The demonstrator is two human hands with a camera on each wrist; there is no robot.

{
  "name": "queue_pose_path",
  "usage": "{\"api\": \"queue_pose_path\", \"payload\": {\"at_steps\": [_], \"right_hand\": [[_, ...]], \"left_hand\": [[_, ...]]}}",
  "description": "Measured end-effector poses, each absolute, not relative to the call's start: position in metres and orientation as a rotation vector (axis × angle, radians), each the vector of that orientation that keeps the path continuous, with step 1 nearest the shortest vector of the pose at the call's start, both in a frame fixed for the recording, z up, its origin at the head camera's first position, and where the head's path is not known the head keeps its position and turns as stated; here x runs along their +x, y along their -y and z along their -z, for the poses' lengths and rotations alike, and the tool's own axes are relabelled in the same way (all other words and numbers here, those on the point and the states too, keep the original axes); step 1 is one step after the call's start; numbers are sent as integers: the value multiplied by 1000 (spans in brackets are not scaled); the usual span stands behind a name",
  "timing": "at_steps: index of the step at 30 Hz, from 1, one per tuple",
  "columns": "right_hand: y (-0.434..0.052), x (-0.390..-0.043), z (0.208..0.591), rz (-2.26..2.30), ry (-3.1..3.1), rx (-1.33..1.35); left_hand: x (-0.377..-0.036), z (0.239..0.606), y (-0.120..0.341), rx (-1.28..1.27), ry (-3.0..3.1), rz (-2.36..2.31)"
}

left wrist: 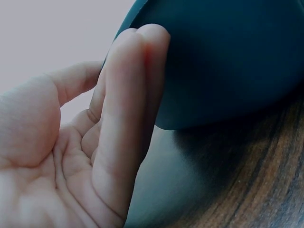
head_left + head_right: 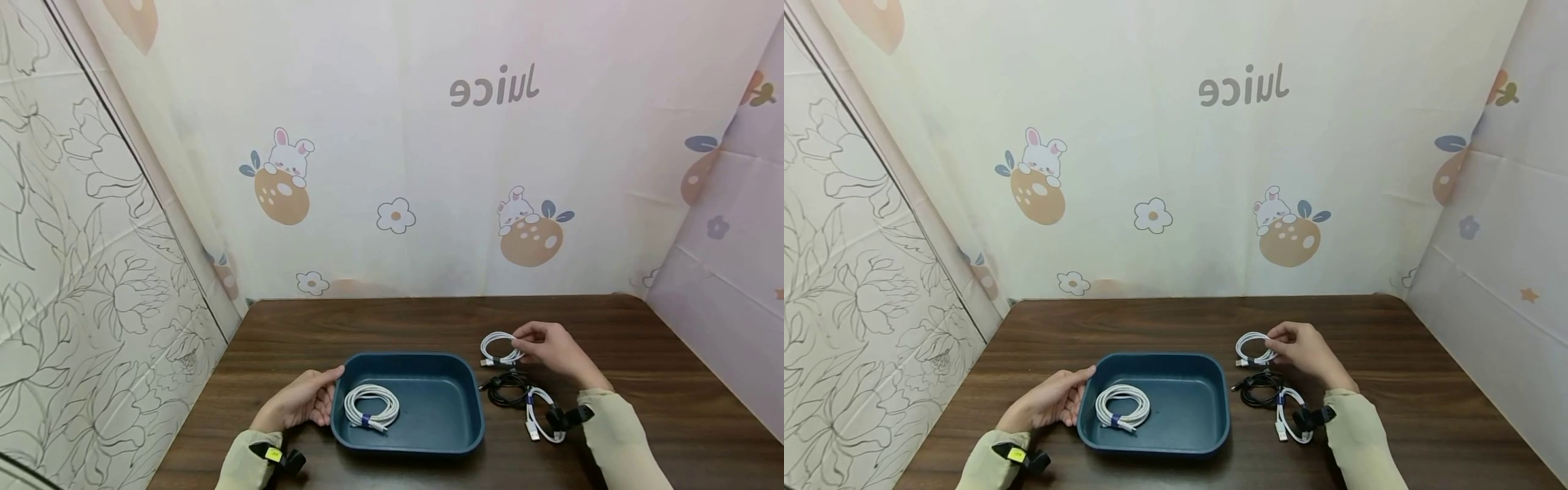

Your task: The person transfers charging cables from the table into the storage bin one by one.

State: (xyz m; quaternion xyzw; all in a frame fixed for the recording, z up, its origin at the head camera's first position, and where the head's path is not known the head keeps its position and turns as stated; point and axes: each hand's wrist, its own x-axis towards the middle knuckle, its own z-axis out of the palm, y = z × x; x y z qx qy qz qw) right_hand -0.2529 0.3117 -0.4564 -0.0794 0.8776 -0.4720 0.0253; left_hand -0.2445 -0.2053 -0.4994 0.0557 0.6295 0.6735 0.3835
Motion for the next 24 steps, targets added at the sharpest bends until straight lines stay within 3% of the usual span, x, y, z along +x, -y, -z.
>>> {"api": "queue_pose_path", "payload": {"at_steps": [24], "right_hand": [[-286, -255, 433, 1413, -2815, -412]], "left_hand": [[-246, 500, 205, 138, -1617, -1713]]}}
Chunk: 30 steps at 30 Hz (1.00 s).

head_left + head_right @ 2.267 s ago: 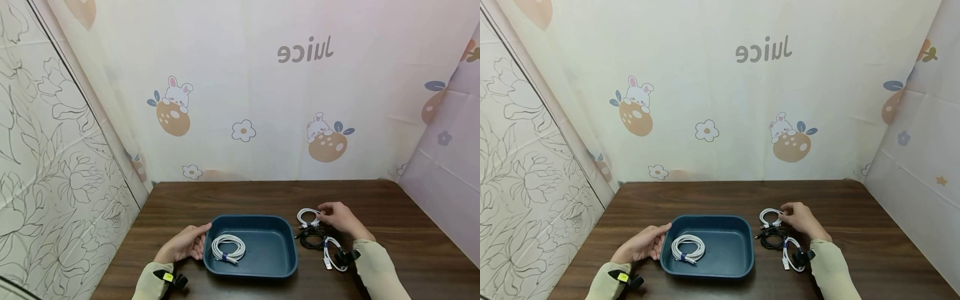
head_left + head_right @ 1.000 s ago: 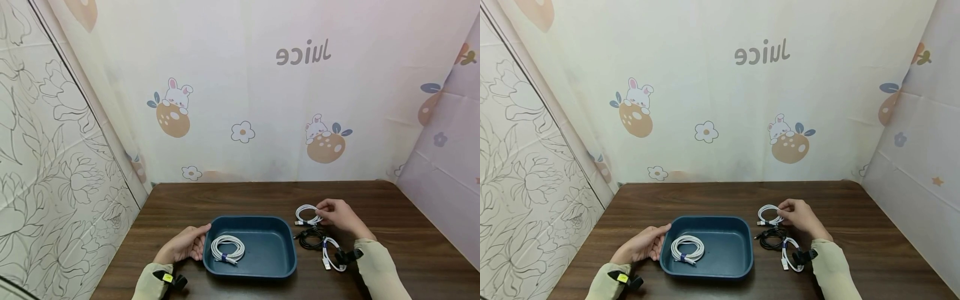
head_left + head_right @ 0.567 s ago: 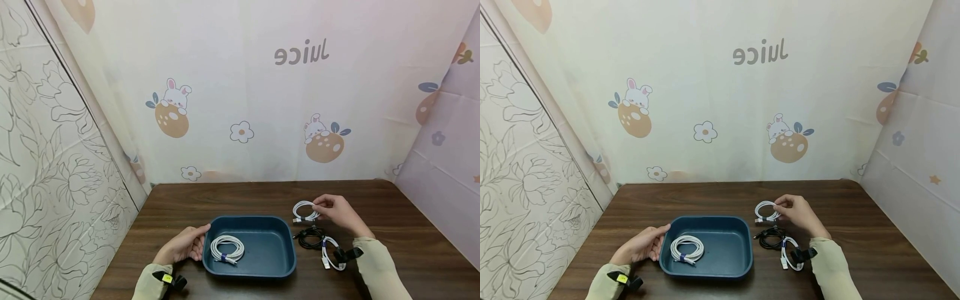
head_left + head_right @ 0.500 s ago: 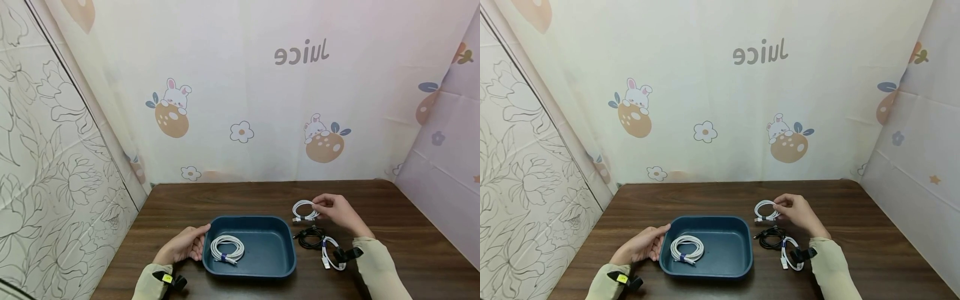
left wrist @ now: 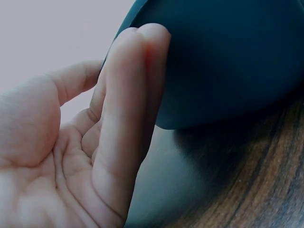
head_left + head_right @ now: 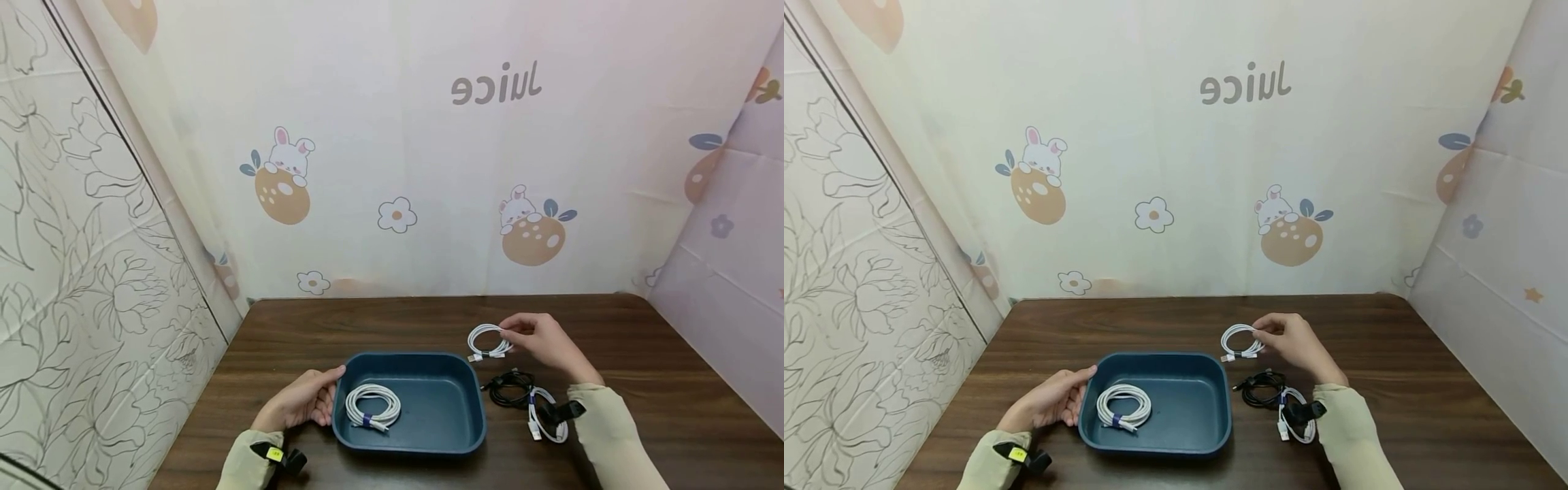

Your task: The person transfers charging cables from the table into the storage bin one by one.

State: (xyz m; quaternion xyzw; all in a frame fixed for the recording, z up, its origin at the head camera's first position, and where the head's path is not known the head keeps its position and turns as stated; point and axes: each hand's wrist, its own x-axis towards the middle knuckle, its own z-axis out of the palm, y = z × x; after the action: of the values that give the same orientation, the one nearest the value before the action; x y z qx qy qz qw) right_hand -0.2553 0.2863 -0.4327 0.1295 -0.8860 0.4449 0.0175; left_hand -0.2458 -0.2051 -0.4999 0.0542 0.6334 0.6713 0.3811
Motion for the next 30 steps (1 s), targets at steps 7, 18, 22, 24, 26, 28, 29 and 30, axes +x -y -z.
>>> {"api": "queue_pose_path", "payload": {"at_steps": [7, 18, 22, 24, 26, 28, 29, 30], "right_hand": [[-276, -259, 430, -1400, 2761, 433], [-256, -263, 420, -1311, 2767, 448], [-252, -265, 417, -1292, 2769, 430], [-251, -266, 416, -1288, 2764, 420], [-249, -266, 415, -1290, 2752, 410], [-247, -267, 414, -1297, 2738, 406], [-246, -267, 413, -1303, 2733, 406], [-244, -267, 413, -1317, 2727, 408]], "left_hand": [[-246, 501, 205, 132, -1623, -1715], [-246, 502, 204, 128, -1615, -1715], [-246, 502, 205, 126, -1609, -1715], [-246, 502, 205, 126, -1610, -1716], [-246, 502, 205, 125, -1612, -1715], [-246, 501, 205, 127, -1612, -1714], [-246, 501, 205, 127, -1612, -1714], [-246, 501, 205, 126, -1611, -1715]]}}
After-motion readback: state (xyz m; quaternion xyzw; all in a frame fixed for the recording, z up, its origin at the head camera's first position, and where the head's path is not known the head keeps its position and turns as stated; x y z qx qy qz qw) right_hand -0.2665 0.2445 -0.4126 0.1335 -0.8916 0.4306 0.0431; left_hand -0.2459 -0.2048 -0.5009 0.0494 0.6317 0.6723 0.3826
